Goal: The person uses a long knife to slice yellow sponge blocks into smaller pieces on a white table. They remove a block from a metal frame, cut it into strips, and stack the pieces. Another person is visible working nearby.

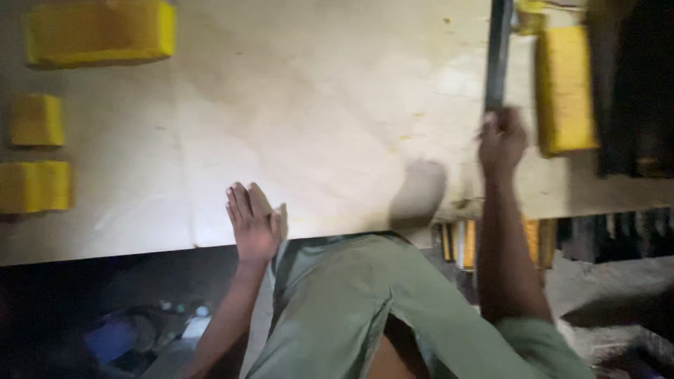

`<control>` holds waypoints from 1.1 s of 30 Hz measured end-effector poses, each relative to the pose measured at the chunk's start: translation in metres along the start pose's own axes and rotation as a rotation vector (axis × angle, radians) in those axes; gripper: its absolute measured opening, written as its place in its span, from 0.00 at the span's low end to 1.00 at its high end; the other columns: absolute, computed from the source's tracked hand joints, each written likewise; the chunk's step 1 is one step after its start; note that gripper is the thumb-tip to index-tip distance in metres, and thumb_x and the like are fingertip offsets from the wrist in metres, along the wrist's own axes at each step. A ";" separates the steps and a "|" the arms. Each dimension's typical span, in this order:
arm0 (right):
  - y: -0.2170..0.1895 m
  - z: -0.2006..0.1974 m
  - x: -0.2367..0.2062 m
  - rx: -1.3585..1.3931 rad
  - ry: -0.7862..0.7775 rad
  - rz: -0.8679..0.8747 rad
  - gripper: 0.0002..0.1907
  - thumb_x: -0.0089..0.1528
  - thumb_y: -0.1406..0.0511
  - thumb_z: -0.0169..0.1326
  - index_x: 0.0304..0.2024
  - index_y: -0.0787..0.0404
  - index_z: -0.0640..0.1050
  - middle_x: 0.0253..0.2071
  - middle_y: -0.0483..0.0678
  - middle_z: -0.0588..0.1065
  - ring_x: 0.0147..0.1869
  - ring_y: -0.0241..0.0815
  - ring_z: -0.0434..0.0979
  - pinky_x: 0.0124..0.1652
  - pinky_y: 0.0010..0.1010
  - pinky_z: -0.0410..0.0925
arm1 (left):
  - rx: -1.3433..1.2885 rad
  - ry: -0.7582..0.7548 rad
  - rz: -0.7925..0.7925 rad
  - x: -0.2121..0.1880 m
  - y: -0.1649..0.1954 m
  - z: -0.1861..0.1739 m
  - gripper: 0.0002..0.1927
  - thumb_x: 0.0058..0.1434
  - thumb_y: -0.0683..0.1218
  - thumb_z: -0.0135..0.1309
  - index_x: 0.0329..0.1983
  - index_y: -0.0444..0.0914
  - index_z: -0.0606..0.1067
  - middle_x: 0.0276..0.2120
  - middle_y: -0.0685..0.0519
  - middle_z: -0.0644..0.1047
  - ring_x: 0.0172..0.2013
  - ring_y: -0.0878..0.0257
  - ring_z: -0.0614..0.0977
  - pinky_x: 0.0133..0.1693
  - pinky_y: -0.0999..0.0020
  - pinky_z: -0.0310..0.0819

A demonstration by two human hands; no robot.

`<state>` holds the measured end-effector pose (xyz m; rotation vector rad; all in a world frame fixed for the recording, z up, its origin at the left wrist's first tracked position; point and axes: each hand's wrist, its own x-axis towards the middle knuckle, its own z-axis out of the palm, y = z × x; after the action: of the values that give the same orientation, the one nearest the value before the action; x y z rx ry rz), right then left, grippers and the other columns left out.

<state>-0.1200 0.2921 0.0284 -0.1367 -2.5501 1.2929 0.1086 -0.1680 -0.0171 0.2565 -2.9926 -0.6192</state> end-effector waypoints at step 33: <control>0.165 -0.259 -0.193 -0.316 -0.307 1.269 0.10 0.64 0.63 0.58 0.38 0.64 0.73 0.21 0.57 0.64 0.26 0.47 0.63 0.31 0.32 0.63 | -0.459 -0.424 1.315 0.275 0.602 0.322 0.14 0.65 0.56 0.53 0.30 0.43 0.74 0.30 0.51 0.75 0.42 0.51 0.77 0.60 0.36 0.62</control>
<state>0.1321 0.5509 0.0024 -1.9904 -2.9063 1.2020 -0.2849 0.4526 -0.0605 -1.8186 -2.3679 -1.1124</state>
